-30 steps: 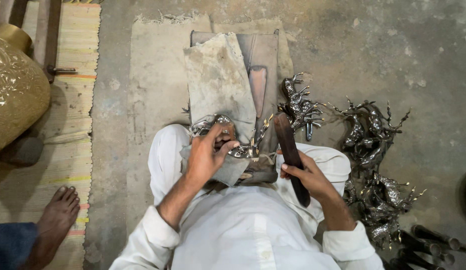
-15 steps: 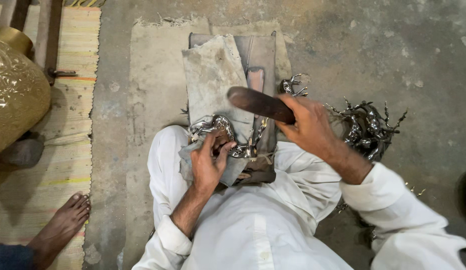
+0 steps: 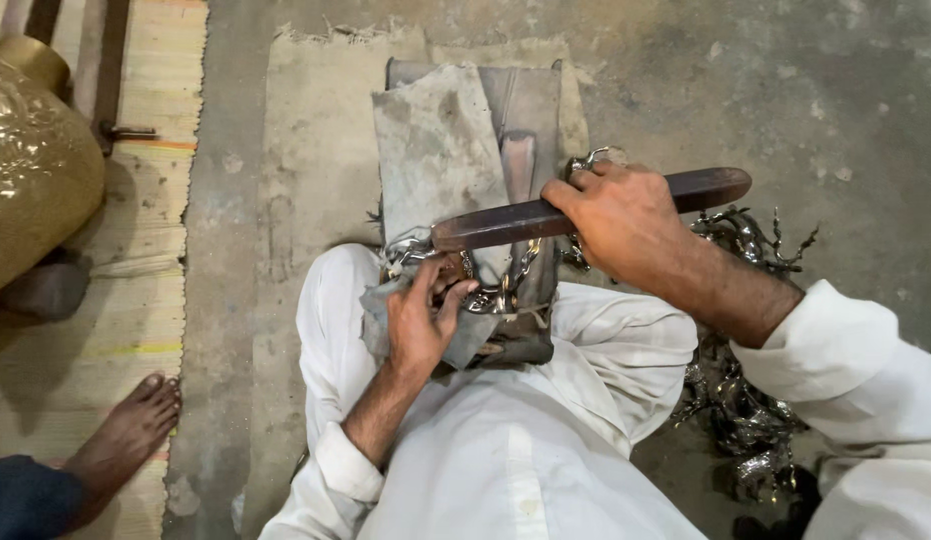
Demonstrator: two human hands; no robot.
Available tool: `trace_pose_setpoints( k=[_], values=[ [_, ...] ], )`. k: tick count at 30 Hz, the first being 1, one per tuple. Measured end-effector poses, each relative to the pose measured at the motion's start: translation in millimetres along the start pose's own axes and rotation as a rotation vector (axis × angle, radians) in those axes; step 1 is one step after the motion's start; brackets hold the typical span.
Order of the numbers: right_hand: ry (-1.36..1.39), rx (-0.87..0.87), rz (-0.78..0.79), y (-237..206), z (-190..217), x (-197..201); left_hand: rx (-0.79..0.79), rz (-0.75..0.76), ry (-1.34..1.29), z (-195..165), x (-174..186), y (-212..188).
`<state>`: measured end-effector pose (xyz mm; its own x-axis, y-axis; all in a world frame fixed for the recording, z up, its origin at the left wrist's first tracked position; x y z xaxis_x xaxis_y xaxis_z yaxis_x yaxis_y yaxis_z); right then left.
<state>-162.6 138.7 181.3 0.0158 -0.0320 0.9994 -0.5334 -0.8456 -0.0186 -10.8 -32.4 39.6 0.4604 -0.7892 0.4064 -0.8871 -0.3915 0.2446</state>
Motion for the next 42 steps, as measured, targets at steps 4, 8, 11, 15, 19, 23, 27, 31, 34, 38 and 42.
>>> trace_pose_setpoints(
  k=[4, 8, 11, 15, 19, 23, 27, 31, 34, 38, 42],
  values=[
    [0.077, 0.024, -0.061, -2, -9, 4, -0.056, -0.013, 0.002, -4, -2, 1],
    [0.082, 0.015, -0.076, -2, -11, 3, -0.019, 0.015, 0.019, -2, -5, 1],
    [0.027, -0.005, -0.003, -3, -11, -2, -0.063, -0.002, 0.001, -5, -4, 1],
    [0.109, -0.017, -0.055, -6, -14, 1, 0.013, 0.052, 0.028, -4, -5, 3],
    [0.103, 0.018, -0.096, -8, -17, 1, -0.037, 0.031, 0.014, -9, -2, 3],
    [0.200, -0.111, -0.040, -10, -24, -4, -0.106, 0.030, 0.000, -13, -2, 4],
    [0.066, -0.021, -0.034, -12, -20, -7, -0.032, 0.051, 0.031, -10, -2, 3],
    [0.267, -0.139, -0.076, -15, -26, -9, -0.012, 0.084, 0.027, -9, -2, 2],
    [0.133, -0.051, -0.121, -16, -24, -10, -0.050, 0.105, 0.026, -10, -3, 4],
    [0.154, -0.065, -0.059, -16, -26, -14, -0.059, 0.121, 0.008, -12, -3, 5],
    [0.202, -0.040, -0.135, -17, -22, -10, -0.080, 0.114, 0.046, -15, 0, 5]
  ],
)
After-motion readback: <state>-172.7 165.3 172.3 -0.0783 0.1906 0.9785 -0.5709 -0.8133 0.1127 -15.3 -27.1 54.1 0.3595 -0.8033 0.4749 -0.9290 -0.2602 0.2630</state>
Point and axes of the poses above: each hand's wrist, its own y-axis towards the middle knuckle, its own x-axis out of the back of the hand, z = x × y, the point moved 4 cm from there along y, towards the middle knuckle, and after that the axes turned 1 degree about y, right-handed, at the moved point
